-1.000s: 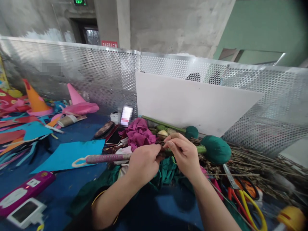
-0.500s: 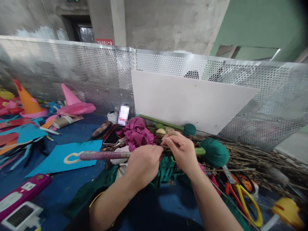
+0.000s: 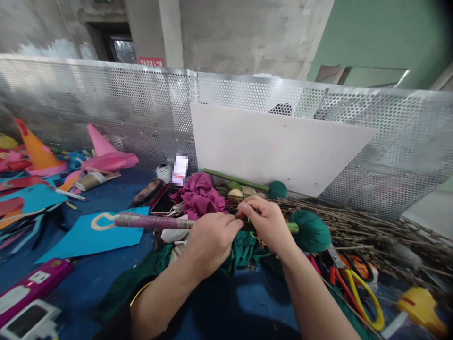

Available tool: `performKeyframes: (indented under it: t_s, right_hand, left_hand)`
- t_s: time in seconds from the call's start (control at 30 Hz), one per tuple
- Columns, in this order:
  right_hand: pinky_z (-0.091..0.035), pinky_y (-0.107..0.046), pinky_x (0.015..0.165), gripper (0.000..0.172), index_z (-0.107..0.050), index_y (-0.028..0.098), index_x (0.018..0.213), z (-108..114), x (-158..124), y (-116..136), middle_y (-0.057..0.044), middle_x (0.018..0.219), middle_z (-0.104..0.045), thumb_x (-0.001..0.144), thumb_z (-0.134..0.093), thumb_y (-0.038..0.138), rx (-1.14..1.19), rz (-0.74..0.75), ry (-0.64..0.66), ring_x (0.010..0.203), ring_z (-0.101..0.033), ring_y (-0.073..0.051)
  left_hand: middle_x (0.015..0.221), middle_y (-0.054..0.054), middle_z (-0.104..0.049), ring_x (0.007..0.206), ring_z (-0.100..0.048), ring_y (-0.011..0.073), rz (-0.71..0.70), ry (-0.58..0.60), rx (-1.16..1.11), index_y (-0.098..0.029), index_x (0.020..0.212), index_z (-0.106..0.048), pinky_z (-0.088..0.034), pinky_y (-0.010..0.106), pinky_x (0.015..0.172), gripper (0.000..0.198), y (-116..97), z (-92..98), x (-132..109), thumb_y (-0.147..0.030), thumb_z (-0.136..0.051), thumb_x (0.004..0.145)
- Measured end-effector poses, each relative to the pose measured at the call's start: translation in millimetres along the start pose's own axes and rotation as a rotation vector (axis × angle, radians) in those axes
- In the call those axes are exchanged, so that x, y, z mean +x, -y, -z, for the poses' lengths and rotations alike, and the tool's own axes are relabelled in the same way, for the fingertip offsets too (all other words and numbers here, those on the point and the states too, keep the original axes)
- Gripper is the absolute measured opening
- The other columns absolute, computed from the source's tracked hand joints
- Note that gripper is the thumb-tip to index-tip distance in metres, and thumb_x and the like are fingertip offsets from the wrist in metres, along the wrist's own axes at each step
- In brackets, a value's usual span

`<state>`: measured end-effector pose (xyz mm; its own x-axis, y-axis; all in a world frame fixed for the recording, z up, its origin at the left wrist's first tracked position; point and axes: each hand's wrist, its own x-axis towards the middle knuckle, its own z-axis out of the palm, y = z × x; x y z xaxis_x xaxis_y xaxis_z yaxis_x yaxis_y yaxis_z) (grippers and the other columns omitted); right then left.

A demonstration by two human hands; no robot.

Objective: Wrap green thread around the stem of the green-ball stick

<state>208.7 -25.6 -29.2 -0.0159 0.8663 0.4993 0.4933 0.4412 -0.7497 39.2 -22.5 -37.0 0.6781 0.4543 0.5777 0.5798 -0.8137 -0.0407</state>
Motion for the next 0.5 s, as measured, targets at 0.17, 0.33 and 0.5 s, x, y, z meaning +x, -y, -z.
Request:
performKeyframes:
  t_s: [0.17, 0.33, 0.5]
  right_hand:
    - [-0.04, -0.024, 0.052, 0.029, -0.059, 0.019, 0.062, 38.3, -4.7, 6.0, 0.002, 0.059, -0.057, 0.086, -0.058, 0.034, 0.018, -0.173, 0.11, 0.052, -0.051, -0.011]
    - [-0.029, -0.022, 0.042, 0.031, -0.062, 0.018, 0.063, 97.7, -16.1, -5.4, 0.005, 0.047, -0.047, 0.078, -0.068, 0.045, 0.071, -0.307, -0.026, 0.042, -0.036, -0.008]
    - [-0.024, -0.022, 0.032, 0.029, -0.068, 0.018, 0.07, 125.8, -16.2, -40.9, 0.001, 0.055, -0.058, 0.073, -0.07, 0.047, 0.05, -0.296, -0.381, 0.037, -0.037, -0.008]
  left_hand:
    - [0.094, 0.007, -0.076, 0.083, -0.07, 0.0232, 0.089, -0.026, -0.057, -0.017, 0.102, -0.07, -0.053, 0.034, 0.073, 0.024, 15.3, 6.4, 0.5, -0.011, -0.052, 0.087]
    - [0.1, 0.008, -0.077, 0.092, -0.071, 0.0249, 0.257, -0.007, -0.121, -0.017, 0.104, -0.073, -0.053, 0.036, 0.083, 0.027, 34.9, 19.6, 0.3, -0.013, -0.057, 0.083]
    - [0.104, 0.004, -0.076, 0.096, -0.07, 0.0246, 0.488, 0.093, -0.328, -0.023, 0.102, -0.075, -0.051, 0.033, 0.089, 0.027, 43.6, 29.7, 1.6, -0.021, -0.062, 0.079]
